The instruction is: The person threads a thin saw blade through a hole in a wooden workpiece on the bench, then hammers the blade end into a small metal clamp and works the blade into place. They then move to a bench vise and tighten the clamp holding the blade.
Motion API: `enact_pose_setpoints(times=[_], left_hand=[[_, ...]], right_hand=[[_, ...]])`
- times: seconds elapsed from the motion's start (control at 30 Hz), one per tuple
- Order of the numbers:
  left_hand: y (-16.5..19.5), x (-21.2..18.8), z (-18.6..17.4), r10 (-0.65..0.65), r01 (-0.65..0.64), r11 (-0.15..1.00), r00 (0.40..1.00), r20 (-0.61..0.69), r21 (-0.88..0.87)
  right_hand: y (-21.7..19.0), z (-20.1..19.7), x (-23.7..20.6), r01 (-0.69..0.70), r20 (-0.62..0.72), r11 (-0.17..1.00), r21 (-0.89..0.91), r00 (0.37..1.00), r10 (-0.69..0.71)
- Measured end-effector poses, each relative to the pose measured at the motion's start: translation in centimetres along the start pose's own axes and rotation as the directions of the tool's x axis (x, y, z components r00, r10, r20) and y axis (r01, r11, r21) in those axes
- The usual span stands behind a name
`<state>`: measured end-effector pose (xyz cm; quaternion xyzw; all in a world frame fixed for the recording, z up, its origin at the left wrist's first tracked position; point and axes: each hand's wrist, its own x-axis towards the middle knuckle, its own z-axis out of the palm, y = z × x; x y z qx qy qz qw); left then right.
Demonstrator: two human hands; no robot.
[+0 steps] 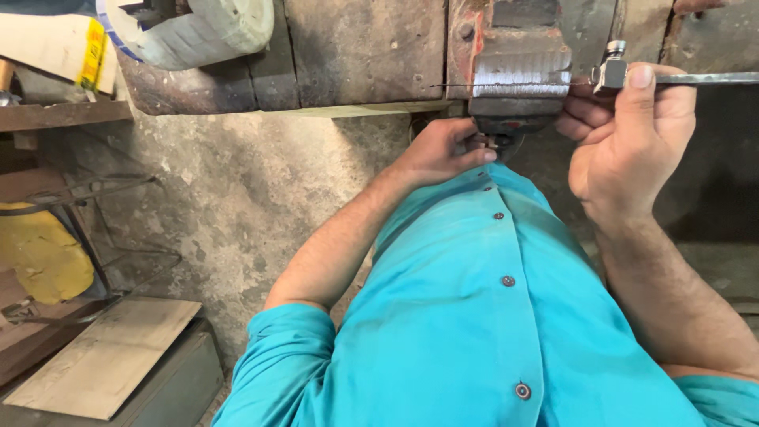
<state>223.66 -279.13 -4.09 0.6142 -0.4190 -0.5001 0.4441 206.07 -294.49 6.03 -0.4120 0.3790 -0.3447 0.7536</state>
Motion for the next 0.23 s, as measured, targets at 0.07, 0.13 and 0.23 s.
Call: enact_pose_setpoints(times=[0.07, 0.13, 0.23], left_hand=[[0.8, -0.4, -1.3, -0.045, 0.032, 0.969, 0.998, 0.046, 0.244], [1.7, -1.0, -2.5, 0.014, -0.035, 0.936, 0.998, 0.062, 0.351], [3.0, -1.0, -3.3, -0.015, -0.028, 0.902, 0.995, 0.098, 0.432]], right_hand=[[0.0, 0.2, 0.0, -0.011, -0.021, 1.000, 0.016, 1.000, 0.011], [-0.1, 0.2, -0.1, -0.015, -0.018, 1.000, 0.027, 1.000, 0.016], [-0.3, 0.6, -0.1, -0.012, 0.004, 0.999, 0.034, 1.000, 0.012]])
